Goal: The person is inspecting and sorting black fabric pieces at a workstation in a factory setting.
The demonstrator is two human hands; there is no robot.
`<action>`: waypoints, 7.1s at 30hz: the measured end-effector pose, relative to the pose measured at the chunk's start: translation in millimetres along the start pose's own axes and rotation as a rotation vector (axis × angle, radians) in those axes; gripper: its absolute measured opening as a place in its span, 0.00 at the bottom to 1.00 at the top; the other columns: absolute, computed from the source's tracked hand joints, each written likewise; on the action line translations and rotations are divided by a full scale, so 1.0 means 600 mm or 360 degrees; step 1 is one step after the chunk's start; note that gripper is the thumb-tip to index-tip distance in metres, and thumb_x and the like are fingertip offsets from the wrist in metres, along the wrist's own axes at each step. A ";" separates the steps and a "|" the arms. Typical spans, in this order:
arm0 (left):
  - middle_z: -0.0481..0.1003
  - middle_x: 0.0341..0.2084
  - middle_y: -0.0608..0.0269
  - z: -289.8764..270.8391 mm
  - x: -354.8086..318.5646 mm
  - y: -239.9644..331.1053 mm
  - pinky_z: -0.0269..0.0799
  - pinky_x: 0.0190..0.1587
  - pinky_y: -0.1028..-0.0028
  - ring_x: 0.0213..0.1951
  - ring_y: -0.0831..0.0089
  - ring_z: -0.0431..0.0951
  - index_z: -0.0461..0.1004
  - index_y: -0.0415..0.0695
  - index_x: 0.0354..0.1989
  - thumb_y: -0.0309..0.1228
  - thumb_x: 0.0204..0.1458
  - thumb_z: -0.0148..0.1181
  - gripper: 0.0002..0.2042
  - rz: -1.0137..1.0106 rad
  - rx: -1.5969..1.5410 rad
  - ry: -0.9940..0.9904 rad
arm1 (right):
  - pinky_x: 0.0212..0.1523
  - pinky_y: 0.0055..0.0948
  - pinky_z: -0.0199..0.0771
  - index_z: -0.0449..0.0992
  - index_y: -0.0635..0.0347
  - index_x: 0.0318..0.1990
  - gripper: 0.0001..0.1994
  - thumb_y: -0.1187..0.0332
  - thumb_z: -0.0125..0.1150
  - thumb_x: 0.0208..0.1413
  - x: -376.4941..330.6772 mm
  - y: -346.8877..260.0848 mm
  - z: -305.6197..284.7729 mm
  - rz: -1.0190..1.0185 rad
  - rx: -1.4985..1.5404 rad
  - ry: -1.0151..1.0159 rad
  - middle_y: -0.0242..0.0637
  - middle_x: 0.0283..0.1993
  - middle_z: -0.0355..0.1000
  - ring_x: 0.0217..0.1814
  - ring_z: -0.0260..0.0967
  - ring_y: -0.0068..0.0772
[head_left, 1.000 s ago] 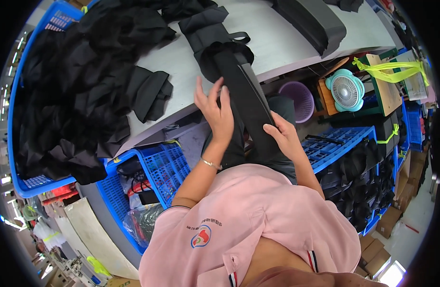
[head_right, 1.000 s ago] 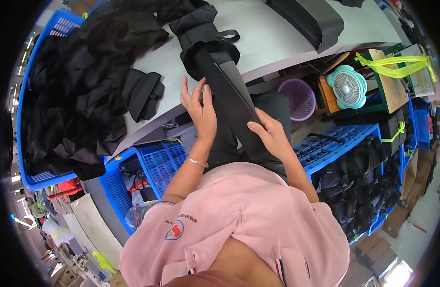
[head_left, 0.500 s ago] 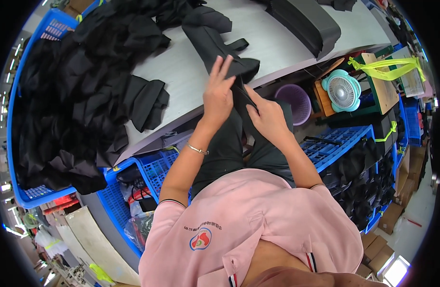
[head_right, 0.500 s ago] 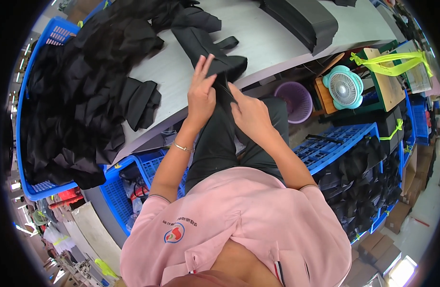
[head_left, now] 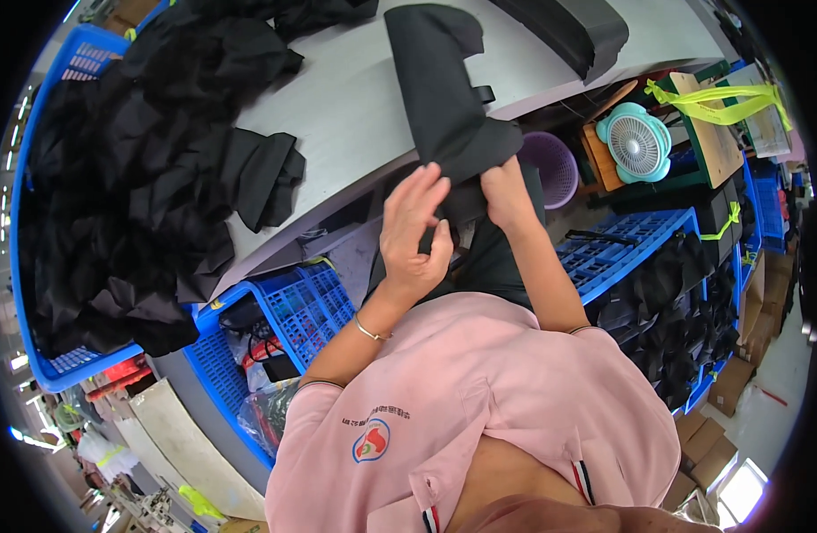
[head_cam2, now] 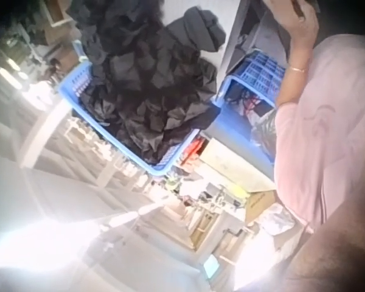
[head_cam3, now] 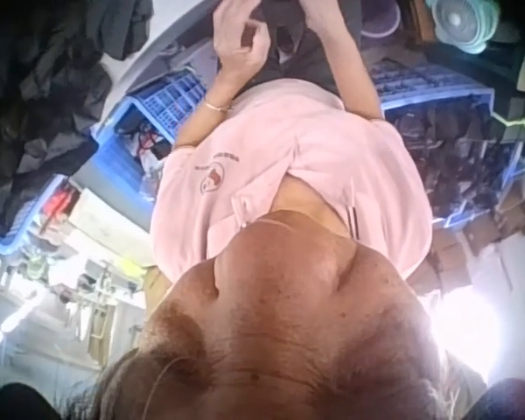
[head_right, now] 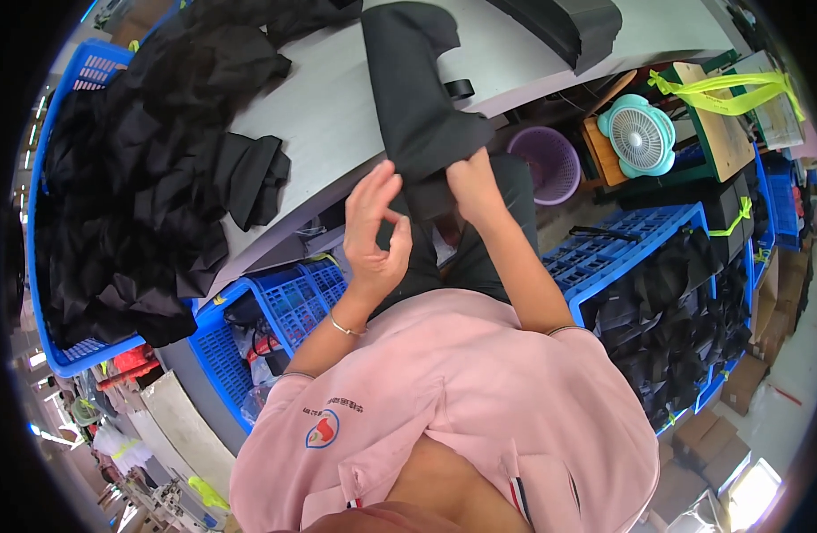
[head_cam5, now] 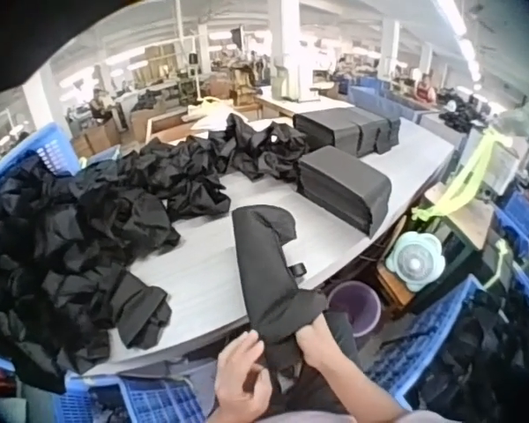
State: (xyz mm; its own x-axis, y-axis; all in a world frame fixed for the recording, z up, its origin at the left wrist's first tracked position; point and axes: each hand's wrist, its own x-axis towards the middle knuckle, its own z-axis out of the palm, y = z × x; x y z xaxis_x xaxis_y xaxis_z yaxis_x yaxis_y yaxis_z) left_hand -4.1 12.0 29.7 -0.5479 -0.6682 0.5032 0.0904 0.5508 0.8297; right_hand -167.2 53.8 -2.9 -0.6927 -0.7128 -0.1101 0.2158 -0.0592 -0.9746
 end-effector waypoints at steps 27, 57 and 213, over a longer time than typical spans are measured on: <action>0.74 0.44 0.61 0.081 0.039 0.013 0.74 0.40 0.73 0.44 0.66 0.75 0.79 0.47 0.53 0.07 0.37 0.56 0.32 -0.0010 0.0011 0.0306 | 0.47 0.37 0.82 0.73 0.63 0.51 0.14 0.69 0.60 0.59 -0.033 -0.032 -0.011 0.0394 0.1229 0.0144 0.42 0.48 0.74 0.47 0.75 0.35; 0.79 0.33 0.67 0.082 -0.031 -0.160 0.73 0.36 0.79 0.31 0.82 0.75 0.77 0.33 0.51 0.24 0.62 0.49 0.14 -0.1192 -0.0814 0.0500 | 0.67 0.48 0.60 0.71 0.70 0.57 0.25 0.70 0.60 0.50 0.041 0.098 0.004 -0.0573 -0.1903 -0.0378 0.57 0.61 0.67 0.64 0.63 0.57; 0.75 0.45 0.41 0.044 -0.065 -0.097 0.79 0.51 0.60 0.44 0.55 0.80 0.66 0.24 0.49 0.35 0.66 0.52 0.19 -0.1121 -0.1148 0.0443 | 0.40 0.32 0.76 0.64 0.63 0.62 0.39 0.49 0.72 0.48 -0.237 0.016 -0.122 0.0134 -0.0086 0.0093 0.44 0.54 0.70 0.41 0.75 0.30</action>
State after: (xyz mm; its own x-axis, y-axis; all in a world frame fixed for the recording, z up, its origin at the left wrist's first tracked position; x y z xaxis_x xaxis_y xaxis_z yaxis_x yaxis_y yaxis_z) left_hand -9.8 19.1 -44.5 -0.4667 -0.8642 -0.1881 0.3499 -0.3757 0.8581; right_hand -117.3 205.8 -10.9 -0.7128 -0.6719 -0.2014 0.2386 0.0377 -0.9704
